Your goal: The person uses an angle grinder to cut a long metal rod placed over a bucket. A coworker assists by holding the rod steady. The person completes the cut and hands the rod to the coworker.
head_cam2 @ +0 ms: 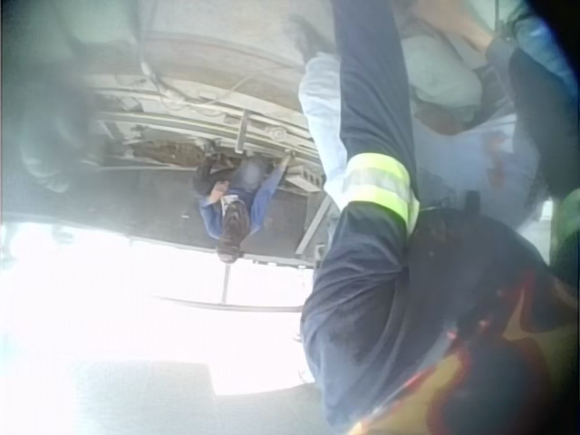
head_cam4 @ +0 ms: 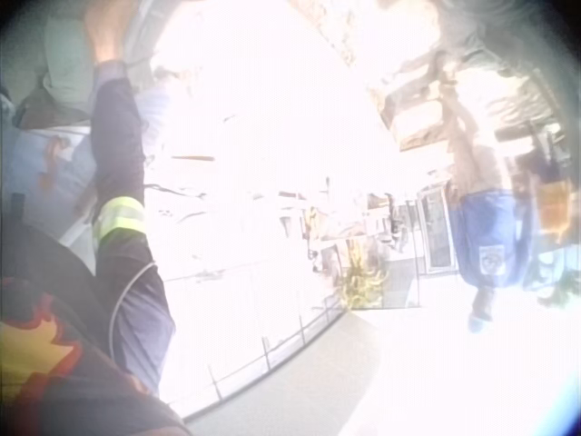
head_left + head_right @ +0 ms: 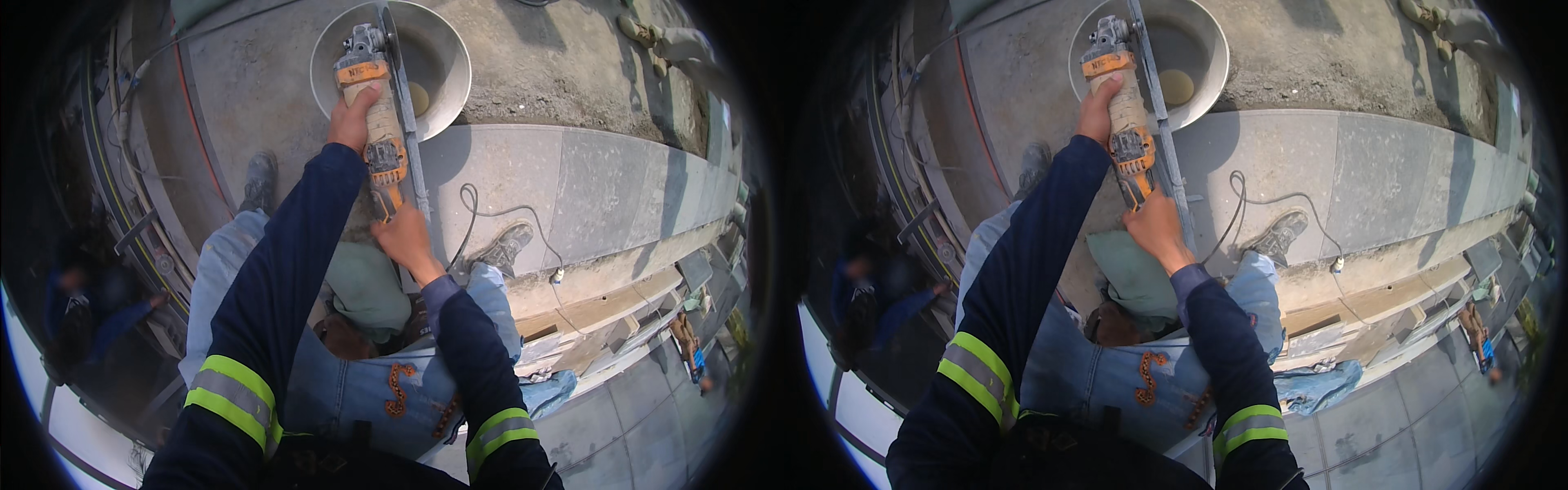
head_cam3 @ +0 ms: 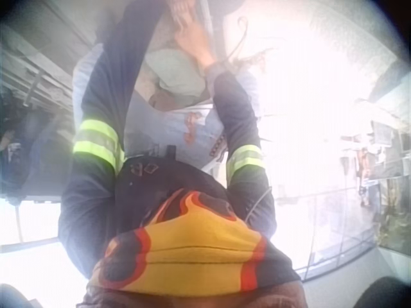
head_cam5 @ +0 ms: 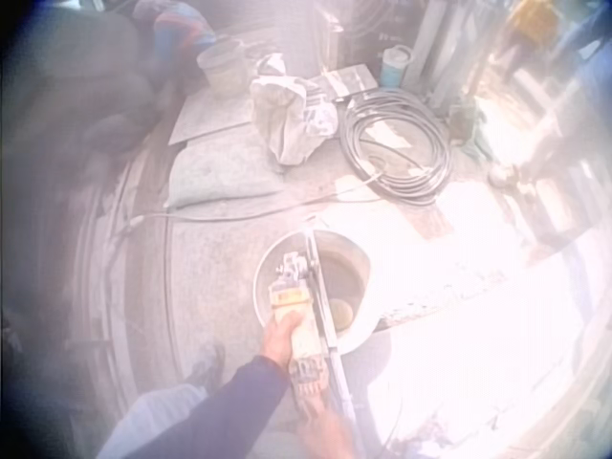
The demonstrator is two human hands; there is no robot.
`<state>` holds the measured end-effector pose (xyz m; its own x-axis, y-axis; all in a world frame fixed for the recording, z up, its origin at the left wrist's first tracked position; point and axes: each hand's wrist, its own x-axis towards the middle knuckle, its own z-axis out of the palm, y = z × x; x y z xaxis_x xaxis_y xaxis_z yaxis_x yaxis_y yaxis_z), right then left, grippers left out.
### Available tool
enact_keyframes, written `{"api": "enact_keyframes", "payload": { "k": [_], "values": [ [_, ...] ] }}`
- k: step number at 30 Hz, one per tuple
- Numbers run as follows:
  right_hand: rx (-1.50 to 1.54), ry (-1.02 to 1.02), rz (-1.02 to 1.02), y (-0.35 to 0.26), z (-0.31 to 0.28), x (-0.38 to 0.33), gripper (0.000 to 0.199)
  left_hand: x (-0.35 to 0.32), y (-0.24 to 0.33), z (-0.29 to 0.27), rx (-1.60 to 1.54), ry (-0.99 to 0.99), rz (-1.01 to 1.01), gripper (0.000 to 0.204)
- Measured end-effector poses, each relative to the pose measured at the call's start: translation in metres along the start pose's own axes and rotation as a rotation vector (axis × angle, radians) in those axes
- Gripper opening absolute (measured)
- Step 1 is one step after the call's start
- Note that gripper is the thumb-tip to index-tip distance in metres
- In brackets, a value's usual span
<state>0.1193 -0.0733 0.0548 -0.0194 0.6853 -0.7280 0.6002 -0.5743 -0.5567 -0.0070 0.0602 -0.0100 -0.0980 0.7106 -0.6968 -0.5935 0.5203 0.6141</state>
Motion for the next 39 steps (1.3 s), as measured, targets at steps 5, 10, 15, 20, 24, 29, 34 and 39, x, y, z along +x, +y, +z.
{"api": "enact_keyframes", "payload": {
  "k": [5,10,15,20,24,29,34,39],
  "values": [
    [0.008,-0.019,0.033,-0.002,-0.001,-0.007,0.047,-0.007,-0.004,-0.004,-0.004,-0.003,0.009,0.046],
    [0.007,0.004,-0.012,0.013,0.005,-0.014,0.049,-0.018,-0.012,-0.002,0.071,0.015,0.045,0.046],
    [-0.006,-0.003,0.007,0.020,0.005,-0.029,0.048,-0.037,-0.018,-0.004,0.063,0.046,-0.002,0.042],
    [-0.016,-0.028,0.035,0.035,0.010,-0.039,0.048,-0.047,-0.033,-0.013,0.060,0.035,-0.014,0.043],
    [-0.001,0.016,0.014,0.042,0.012,-0.046,0.048,-0.057,-0.036,-0.009,0.065,0.030,-0.019,0.044],
    [0.025,-0.023,0.020,0.045,0.011,-0.051,0.050,-0.062,-0.044,-0.016,0.067,0.012,-0.010,0.047],
    [0.024,0.006,0.028,0.050,0.013,-0.060,0.052,-0.070,-0.048,-0.019,0.107,0.019,-0.021,0.047],
    [0.025,-0.008,0.030,0.050,0.012,-0.067,0.052,-0.078,-0.050,-0.019,0.074,0.011,-0.023,0.047]
  ]
}}
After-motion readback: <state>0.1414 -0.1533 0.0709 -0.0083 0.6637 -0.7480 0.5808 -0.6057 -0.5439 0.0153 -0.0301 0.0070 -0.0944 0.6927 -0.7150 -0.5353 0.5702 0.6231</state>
